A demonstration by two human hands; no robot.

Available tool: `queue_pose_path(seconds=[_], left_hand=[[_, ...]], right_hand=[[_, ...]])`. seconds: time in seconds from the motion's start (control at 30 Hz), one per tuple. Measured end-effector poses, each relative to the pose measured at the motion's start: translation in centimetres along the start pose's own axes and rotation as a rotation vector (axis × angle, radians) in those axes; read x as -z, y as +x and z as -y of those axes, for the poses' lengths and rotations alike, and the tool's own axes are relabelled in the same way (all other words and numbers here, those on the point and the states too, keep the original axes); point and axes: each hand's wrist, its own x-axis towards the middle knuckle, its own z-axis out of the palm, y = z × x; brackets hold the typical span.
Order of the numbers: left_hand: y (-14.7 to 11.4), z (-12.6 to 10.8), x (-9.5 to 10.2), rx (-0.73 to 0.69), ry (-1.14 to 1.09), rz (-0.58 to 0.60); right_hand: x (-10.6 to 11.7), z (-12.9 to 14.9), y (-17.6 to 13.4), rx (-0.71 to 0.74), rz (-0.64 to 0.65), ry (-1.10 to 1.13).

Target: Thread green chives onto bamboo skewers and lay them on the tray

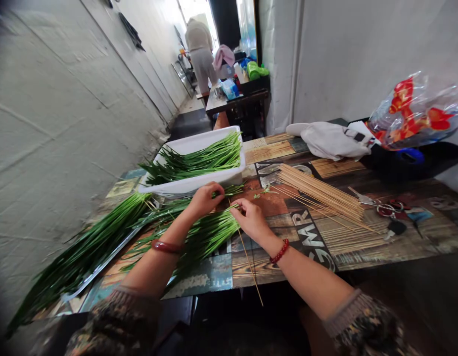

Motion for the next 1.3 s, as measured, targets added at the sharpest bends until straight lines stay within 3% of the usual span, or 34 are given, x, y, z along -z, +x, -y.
queue_pose_path(seconds=[0.17, 0.33, 0.47, 0.7, 1.3], left_hand=[[-2.5, -1.0, 0.2, 0.109, -0.387, -0.104], [-3.7, -1.2, -1.2, 0.204, -0.557, -0.2], [-3.7, -1.1, -1.2, 0.27, -0.696, -0.213], [-3.1, -1.1, -0.9, 0.224, -0.636, -0.295], [-3.3, -0.8, -1.8, 0.216, -0.577, -0.413]], right_hand=[[-0.5, 0.8, -0.1, 0.05, -0.055, -0.037], [-1.0, 1.8, -0.2, 0.061, -0.1, -0.11], [-1.3, 3.1, 0.5, 0.095, -0.064, -0.105], [-1.6, 2.9, 2.1, 0.1, -0.009, -0.086], [-1.1, 2.2, 1.7, 0.065, 0.052, -0.096]])
